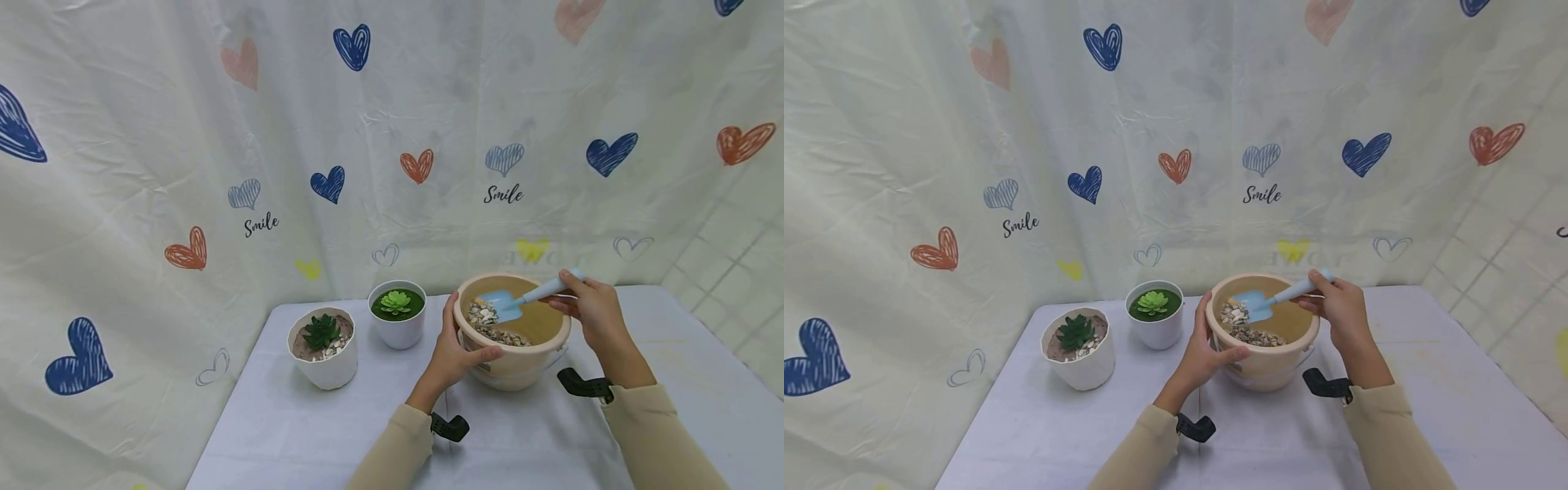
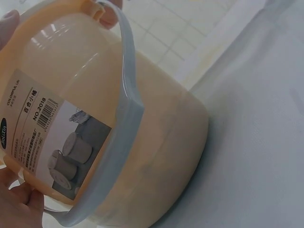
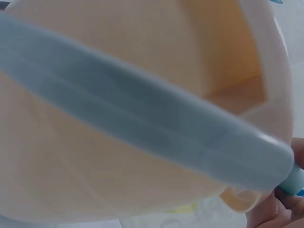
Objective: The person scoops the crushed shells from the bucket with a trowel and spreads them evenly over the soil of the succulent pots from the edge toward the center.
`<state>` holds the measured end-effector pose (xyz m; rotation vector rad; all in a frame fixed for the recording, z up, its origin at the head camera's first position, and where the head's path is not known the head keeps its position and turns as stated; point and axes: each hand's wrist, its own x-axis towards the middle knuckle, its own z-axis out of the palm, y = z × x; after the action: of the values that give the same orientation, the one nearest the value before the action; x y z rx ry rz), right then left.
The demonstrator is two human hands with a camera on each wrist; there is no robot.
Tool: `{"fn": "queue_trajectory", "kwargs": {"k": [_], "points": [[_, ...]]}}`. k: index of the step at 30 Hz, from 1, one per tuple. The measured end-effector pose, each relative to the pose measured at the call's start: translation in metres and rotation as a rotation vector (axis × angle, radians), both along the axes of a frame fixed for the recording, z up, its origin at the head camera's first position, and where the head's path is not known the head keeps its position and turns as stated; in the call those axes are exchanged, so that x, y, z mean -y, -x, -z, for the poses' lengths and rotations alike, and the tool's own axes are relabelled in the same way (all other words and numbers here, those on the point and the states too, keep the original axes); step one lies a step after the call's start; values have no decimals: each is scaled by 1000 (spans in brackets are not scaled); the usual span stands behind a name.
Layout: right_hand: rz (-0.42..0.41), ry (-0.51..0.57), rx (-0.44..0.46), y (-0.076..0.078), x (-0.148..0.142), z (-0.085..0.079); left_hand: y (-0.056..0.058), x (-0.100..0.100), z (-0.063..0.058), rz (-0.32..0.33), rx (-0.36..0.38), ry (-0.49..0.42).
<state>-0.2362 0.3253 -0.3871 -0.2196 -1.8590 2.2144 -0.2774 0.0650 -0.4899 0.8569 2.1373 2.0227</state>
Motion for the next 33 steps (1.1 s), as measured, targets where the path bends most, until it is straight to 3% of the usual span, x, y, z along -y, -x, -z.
{"fn": "queue_trajectory", "kwargs": {"k": [22,33], "points": [[18,11,8,0,0,2,-1,0,-1,-8,10,13],[43,77,9,0,1,3,-4,3,-5,-21,27,44]]}}
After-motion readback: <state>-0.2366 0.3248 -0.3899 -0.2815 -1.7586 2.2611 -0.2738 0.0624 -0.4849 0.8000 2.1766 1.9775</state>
